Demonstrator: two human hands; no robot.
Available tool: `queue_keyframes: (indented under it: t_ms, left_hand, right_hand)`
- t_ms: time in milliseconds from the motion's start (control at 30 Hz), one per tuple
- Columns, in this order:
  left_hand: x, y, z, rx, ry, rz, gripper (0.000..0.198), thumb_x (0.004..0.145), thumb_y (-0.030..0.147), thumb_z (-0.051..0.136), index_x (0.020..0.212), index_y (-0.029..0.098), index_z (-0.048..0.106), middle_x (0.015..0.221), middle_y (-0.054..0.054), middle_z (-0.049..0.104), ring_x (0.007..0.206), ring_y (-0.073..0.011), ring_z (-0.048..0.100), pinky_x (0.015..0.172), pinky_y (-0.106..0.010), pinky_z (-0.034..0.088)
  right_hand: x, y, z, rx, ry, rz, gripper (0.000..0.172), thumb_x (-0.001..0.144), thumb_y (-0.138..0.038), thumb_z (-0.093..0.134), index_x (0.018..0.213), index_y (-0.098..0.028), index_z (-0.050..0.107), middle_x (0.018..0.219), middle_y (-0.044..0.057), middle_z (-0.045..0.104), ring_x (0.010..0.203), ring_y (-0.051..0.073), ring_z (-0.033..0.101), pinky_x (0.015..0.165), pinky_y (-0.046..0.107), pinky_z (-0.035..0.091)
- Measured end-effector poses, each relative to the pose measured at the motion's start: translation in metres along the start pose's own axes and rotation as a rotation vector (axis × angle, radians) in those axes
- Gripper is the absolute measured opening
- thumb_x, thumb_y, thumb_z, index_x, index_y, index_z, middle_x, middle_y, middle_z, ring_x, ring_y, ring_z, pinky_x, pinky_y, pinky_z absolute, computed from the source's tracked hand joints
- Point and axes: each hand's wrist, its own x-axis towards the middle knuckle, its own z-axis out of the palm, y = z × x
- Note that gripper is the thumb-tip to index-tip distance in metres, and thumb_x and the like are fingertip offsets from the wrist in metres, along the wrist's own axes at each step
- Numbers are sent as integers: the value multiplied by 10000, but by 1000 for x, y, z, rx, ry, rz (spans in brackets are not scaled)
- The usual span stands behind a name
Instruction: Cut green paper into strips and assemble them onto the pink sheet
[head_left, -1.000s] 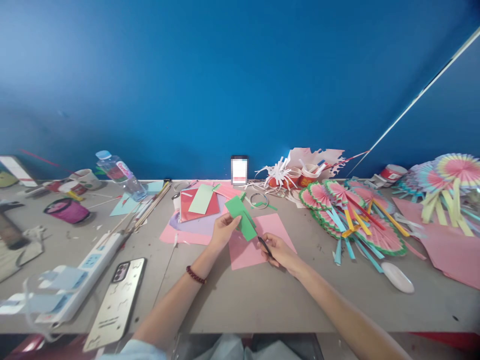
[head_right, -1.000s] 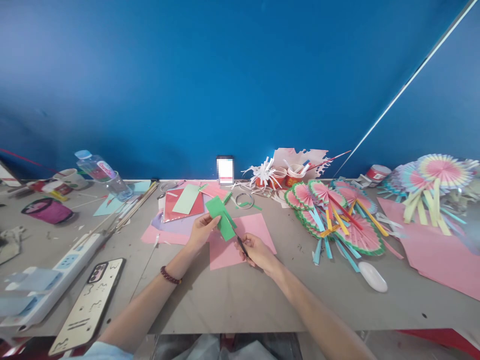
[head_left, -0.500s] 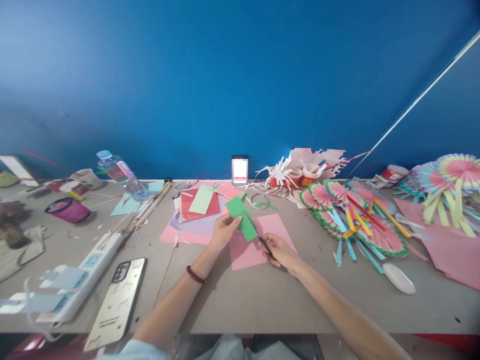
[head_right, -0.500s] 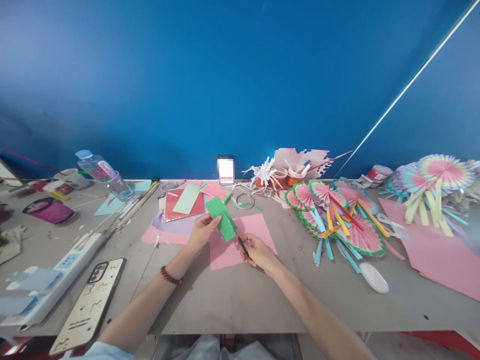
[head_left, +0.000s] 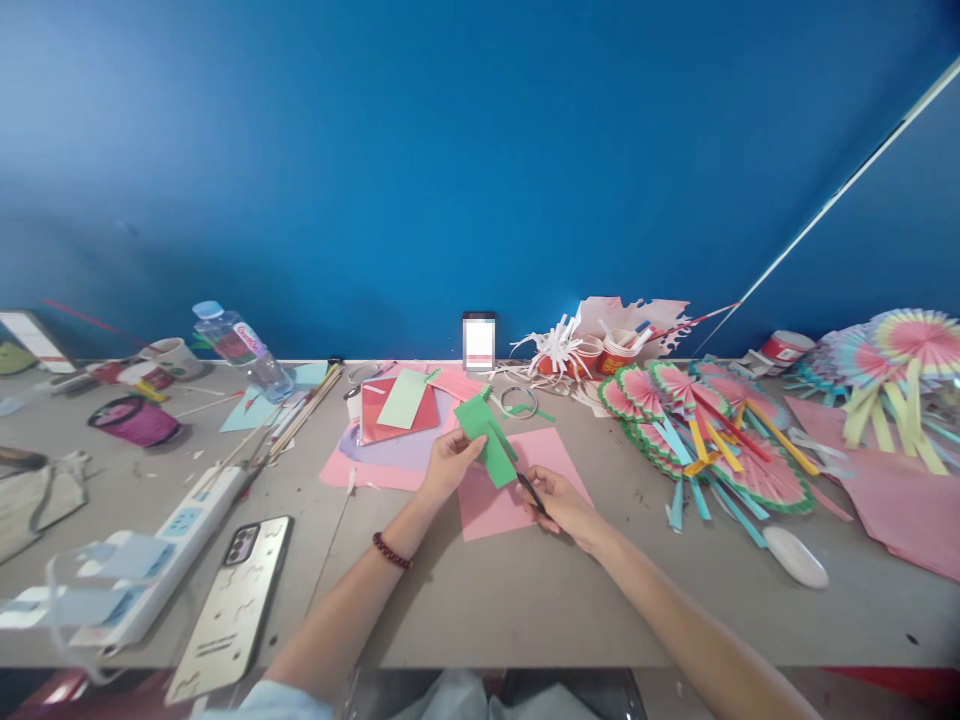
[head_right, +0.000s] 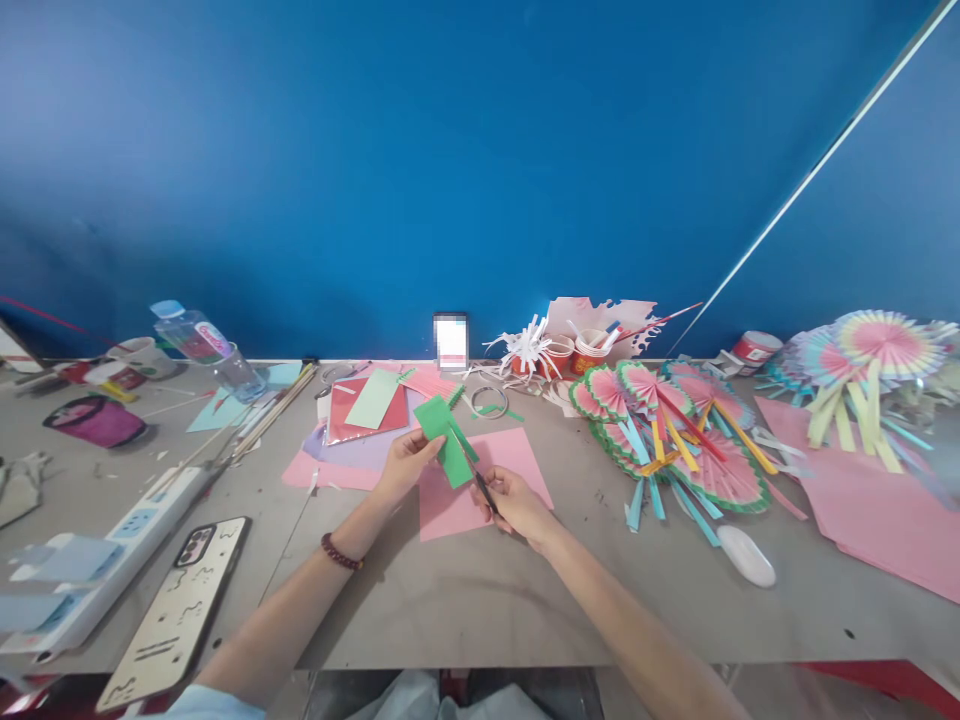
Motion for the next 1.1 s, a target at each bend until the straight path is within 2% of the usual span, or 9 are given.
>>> queue_keyframes:
  t_ms: [267, 467, 700, 867, 1100]
  left_hand:
    - [1, -1, -2, 8, 8, -5, 412, 567, 523, 833, 627, 152, 663, 554, -16, 654, 482, -130, 573, 471, -236, 443]
    - [1, -3, -1, 36, -28, -19, 406, 600, 523, 819, 640, 149, 665, 585, -25, 671, 506, -137, 598, 489, -239, 458]
    - [0, -4, -1, 45, -36, -22, 422, 594, 546, 819, 658, 156, 673, 592, -23, 678, 505, -142, 598, 495, -245, 464]
    - [1, -4, -2, 50, -35, -22, 425, 602, 541, 815, 663, 144, 677, 585, -22, 665, 508, -134, 592, 490, -233, 440]
    - [1, -6, -1, 81, -36, -21, 484, 563, 601, 809, 606, 156, 624, 539, 2, 624, 479, -110, 550, 471, -223, 410]
  right_hand:
    - [3, 6, -2, -17, -13, 1, 473, 631, -556, 765, 712, -208, 456, 482, -56, 586, 270, 16, 301, 299, 144, 156]
    - [1, 3, 0, 13, -19, 0, 483, 644, -580, 751, 719, -207, 453, 486, -56, 584, 271, 12, 306, 305, 147, 162]
    - [-1, -2, 3, 24, -7, -12, 489, 610, -568, 775, 700, -204, 462, 466, -64, 558, 279, 13, 307, 307, 151, 154]
    - [-1, 0, 2, 1, 17, -10, 447, 641, -538, 758, 712, -205, 469, 466, -80, 539, 285, 11, 296, 309, 155, 151]
    - [1, 4, 1, 18, -13, 10, 491, 658, -602, 739, 727, -208, 455, 491, -82, 550, 287, 9, 309, 309, 172, 144]
